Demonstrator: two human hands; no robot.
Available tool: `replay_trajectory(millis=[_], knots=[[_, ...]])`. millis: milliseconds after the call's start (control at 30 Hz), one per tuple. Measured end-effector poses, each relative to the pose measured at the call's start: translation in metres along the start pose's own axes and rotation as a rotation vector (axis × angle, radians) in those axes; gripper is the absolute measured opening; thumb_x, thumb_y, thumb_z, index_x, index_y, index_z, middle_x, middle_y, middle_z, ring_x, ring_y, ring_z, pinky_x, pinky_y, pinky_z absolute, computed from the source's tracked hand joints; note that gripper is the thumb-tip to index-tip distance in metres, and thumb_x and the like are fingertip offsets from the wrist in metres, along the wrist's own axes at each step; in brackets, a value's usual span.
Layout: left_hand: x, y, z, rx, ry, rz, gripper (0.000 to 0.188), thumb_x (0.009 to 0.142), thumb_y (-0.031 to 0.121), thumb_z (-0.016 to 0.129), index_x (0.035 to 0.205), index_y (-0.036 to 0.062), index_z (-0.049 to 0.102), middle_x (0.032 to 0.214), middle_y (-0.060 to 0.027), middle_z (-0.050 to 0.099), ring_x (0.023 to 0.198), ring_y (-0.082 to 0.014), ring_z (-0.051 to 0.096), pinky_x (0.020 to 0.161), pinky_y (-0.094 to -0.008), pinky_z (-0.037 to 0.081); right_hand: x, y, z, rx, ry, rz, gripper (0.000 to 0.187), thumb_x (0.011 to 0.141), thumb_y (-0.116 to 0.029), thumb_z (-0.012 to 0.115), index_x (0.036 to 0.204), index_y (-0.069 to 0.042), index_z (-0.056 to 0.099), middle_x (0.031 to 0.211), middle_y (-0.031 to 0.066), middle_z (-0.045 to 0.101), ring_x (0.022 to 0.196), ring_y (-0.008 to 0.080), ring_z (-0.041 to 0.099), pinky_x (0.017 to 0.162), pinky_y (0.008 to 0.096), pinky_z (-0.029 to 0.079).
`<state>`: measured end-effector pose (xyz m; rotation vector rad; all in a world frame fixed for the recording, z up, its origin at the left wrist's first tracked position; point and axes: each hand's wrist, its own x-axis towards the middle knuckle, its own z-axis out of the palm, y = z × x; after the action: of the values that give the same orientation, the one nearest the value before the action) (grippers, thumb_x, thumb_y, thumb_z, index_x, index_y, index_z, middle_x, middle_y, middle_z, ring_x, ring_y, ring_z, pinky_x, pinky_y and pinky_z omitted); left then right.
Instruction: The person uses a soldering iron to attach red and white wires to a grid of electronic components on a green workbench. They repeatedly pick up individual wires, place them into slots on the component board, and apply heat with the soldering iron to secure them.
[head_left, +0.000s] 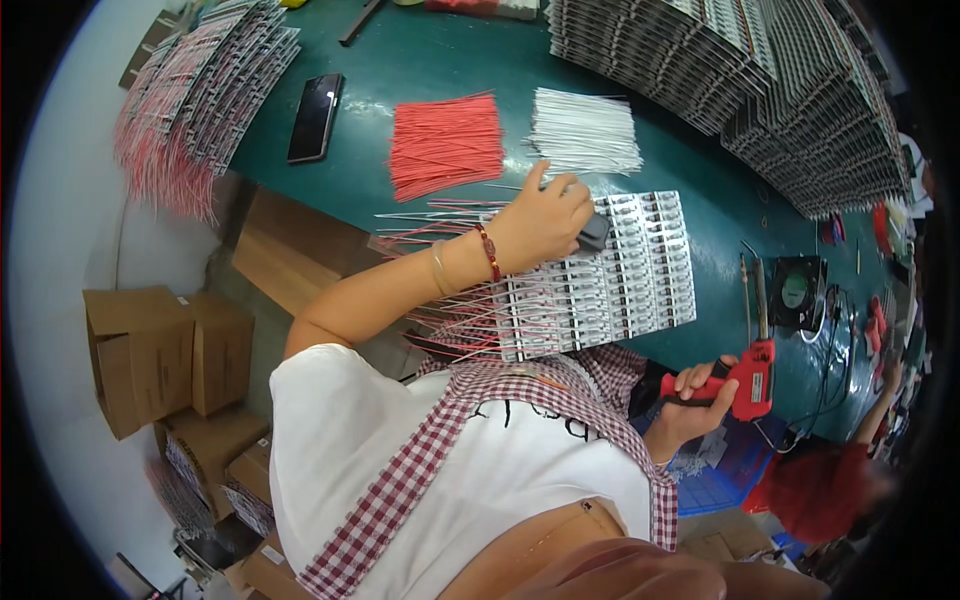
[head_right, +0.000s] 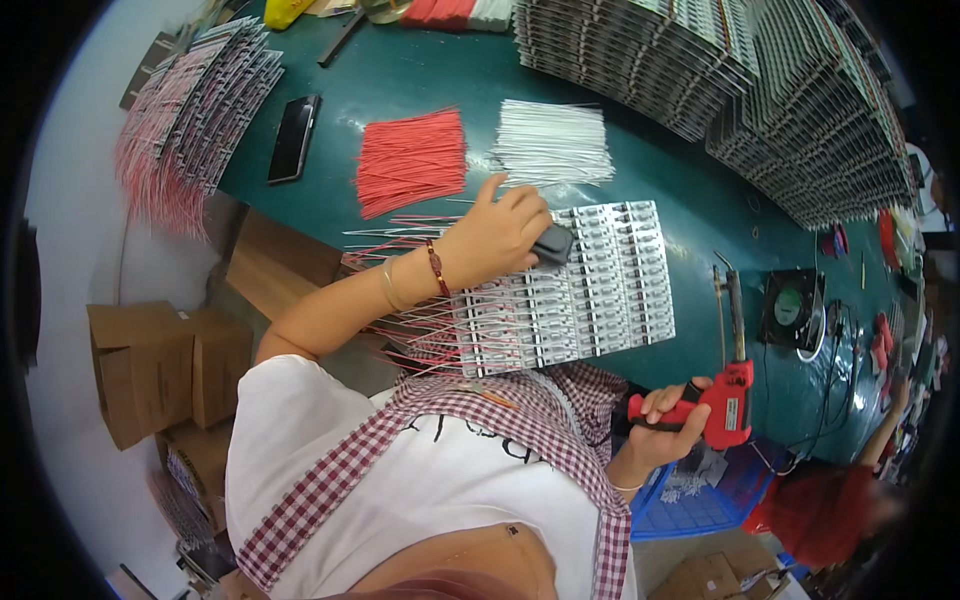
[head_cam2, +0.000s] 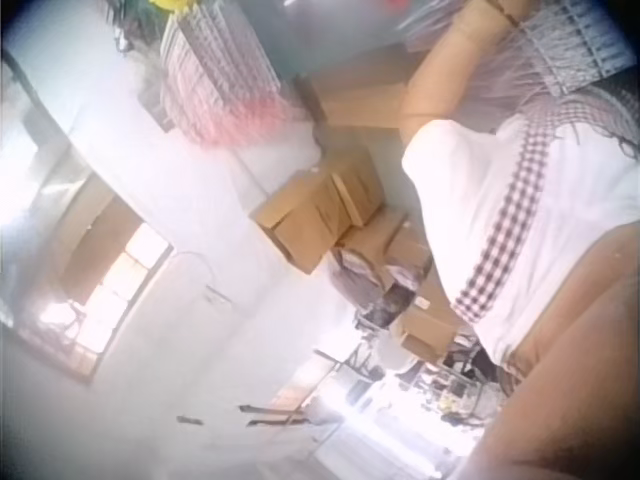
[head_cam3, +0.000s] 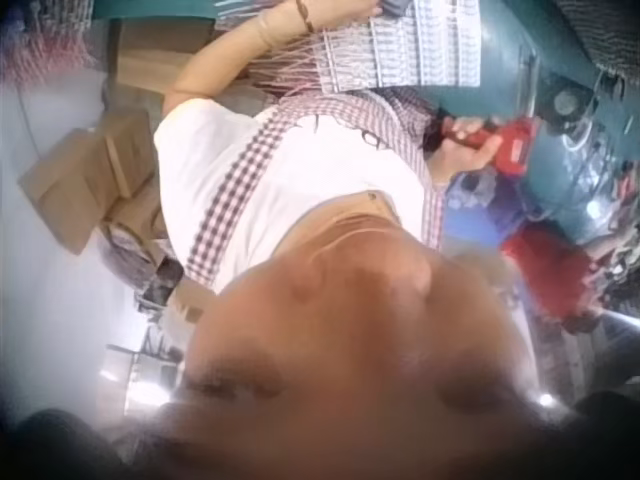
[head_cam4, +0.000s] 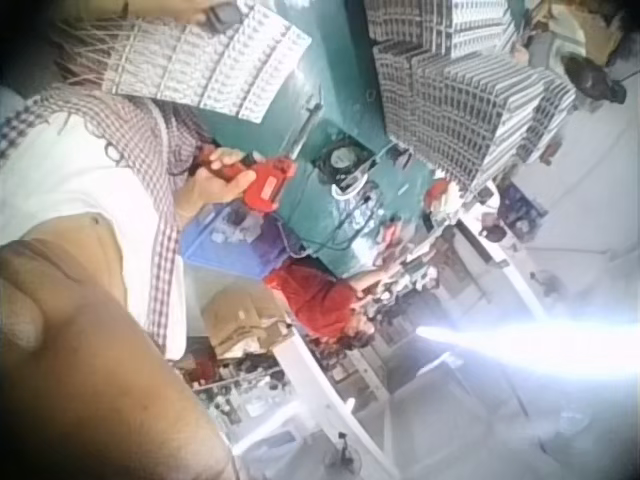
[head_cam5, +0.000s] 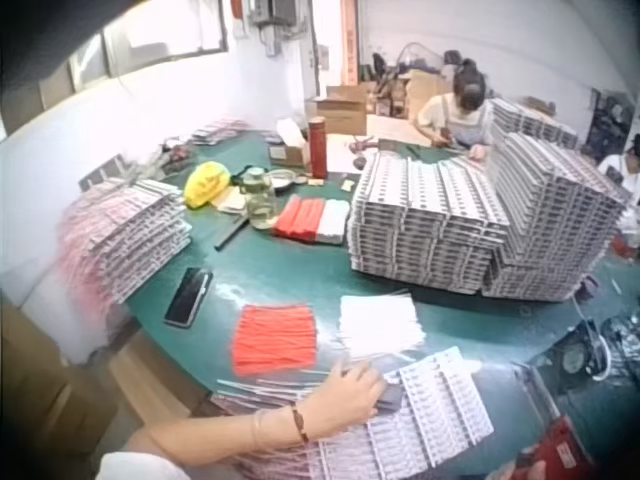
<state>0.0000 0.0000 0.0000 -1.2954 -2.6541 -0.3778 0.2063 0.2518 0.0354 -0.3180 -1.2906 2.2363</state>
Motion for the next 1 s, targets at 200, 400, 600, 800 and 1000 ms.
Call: replay_trajectory(millis=[200, 400, 600, 800, 1000], knots=[[-0.007, 0.004, -0.005, -0.016, 0.047, 0.082, 0.051, 0.067, 0.029, 0.079, 0.109, 0.01, 0.057, 0.114, -0.0048, 0.056, 0.102, -0.0171, 0.056, 0.087, -0.0384, 0.039, 0.004, 0.003, 0.0, -0.033, 0.017, -0.004, 0.037, 0.101, -0.035, 0.045, 0.117, -0.002, 0.046, 0.067, 0.0073, 0.052, 0.049, 0.0111, 0.045, 0.046, 0.0239, 0.04], [0.019, -0.085, -0.039, 0.056, 0.457, -0.192, 0.039, 0.072, 0.015, 0.068, 0.11, 0.0113, 0.059, 0.105, -0.0062, 0.063, 0.099, -0.0235, 0.061, 0.078, -0.0428, 0.044, 0.005, -0.001, -0.003, -0.05, 0.041, -0.038, 0.037, 0.101, -0.034, 0.044, 0.117, -0.001, 0.046, 0.066, 0.0074, 0.052, 0.048, 0.012, 0.045, 0.045, 0.0243, 0.042], [-0.027, -0.329, -0.013, 0.332, 0.269, -0.795, 0.05, 0.082, 0.03, 0.069, 0.127, 0.014, 0.054, 0.121, -0.011, 0.06, 0.113, -0.0284, 0.057, 0.088, -0.0472, 0.046, 0.003, -0.006, -0.006, -0.064, 0.086, -0.015, 0.036, 0.101, -0.035, 0.044, 0.117, -0.002, 0.046, 0.066, 0.0071, 0.053, 0.046, 0.0115, 0.044, 0.043, 0.0245, 0.041], [0.052, -0.213, -0.057, -0.604, 0.731, -0.435, 0.032, 0.09, 0.024, 0.065, 0.113, 0.0028, 0.064, 0.106, -0.0065, 0.066, 0.101, -0.0172, 0.061, 0.09, -0.0291, 0.047, -0.003, -0.003, -0.008, -0.065, 0.173, -0.04, 0.037, 0.102, -0.036, 0.042, 0.116, -0.002, 0.047, 0.062, 0.0056, 0.049, 0.043, 0.01, 0.041, 0.042, 0.0222, 0.038], [0.027, 0.026, -0.169, -1.459, 0.447, 0.69, 0.043, 0.099, 0.032, 0.047, 0.116, -0.0057, 0.056, 0.114, -0.0189, 0.058, 0.107, -0.0271, 0.056, 0.089, -0.0385, 0.046, 0.0, -0.006, 0.011, 0.102, 0.253, 0.037, 0.039, 0.102, -0.035, 0.041, 0.12, 0.0, 0.046, 0.066, 0.0065, 0.048, 0.046, 0.0104, 0.042, 0.044, 0.0223, 0.037]])
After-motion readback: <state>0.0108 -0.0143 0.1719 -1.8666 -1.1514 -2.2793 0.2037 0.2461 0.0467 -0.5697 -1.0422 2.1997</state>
